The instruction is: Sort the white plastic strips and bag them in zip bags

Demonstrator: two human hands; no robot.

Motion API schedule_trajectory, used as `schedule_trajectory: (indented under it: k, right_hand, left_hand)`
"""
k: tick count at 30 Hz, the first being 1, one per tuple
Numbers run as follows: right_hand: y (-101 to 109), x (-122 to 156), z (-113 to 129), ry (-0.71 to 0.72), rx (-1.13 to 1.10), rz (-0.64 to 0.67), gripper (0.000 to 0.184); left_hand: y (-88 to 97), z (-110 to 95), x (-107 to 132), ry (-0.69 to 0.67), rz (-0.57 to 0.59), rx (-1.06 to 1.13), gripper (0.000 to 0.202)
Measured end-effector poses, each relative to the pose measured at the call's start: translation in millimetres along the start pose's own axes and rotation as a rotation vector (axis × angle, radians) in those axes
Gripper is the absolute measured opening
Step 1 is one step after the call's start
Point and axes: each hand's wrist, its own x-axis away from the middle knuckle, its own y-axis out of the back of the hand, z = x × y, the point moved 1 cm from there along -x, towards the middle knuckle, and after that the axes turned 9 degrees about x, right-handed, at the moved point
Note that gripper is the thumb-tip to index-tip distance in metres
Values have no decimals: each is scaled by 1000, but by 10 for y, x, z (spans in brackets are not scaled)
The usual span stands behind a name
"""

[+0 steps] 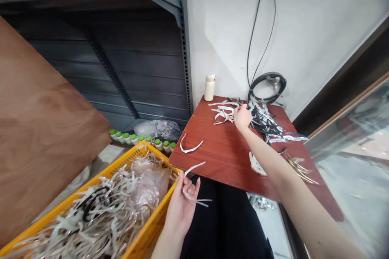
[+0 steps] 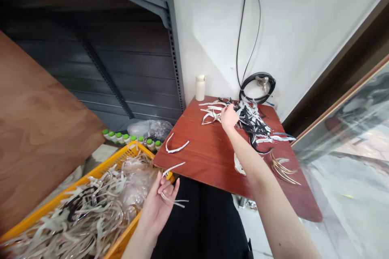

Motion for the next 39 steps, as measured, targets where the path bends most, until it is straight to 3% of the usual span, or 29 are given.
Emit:
schedule_trajectory:
  k: [3, 5, 7, 10, 14, 17, 22, 26, 29, 35, 39]
  right_hand:
    - [197, 99, 44, 14, -83, -46, 14]
    - [329, 305, 76, 49, -145, -38, 15]
    - [471, 653, 101, 118, -224, 20, 19]
    - [703, 1359, 123, 335, -506, 269, 25]
    - [984, 2196, 85, 548, -597, 243, 14]
    - [1087, 2537, 36, 697, -593, 253, 14]
    - [1192, 2724, -53, 571, -715, 311, 7]
    - [1227, 2764, -42, 366, -847, 485, 10]
    - [1203, 2754, -25, 268, -858, 547, 13]
    - [1169, 2680, -86, 173, -1022, 645, 15]
    - [1228, 2634, -107, 199, -1030, 634, 12]
  left_hand:
    - [-12, 7, -10, -64, 40, -55, 33]
    - [-33, 30, -26, -108, 87, -71, 29]
    - [-72, 76, -27, -130, 146, -76, 28]
    - [-151, 190, 20, -121, 229, -111, 33]
    - [-214, 348, 150, -74, 311, -182, 33]
    - [-194, 388, 243, -58, 324, -243, 28]
    - [-110, 363, 298, -55, 257, -274, 27]
    - [-76, 417, 308, -83, 249, -271, 27]
    - [-77, 465, 333, -116, 257, -316, 31]
    - [-97, 425, 360, -106, 333, -358, 33]
    - [-104, 398, 353, -74, 339, -355, 35]
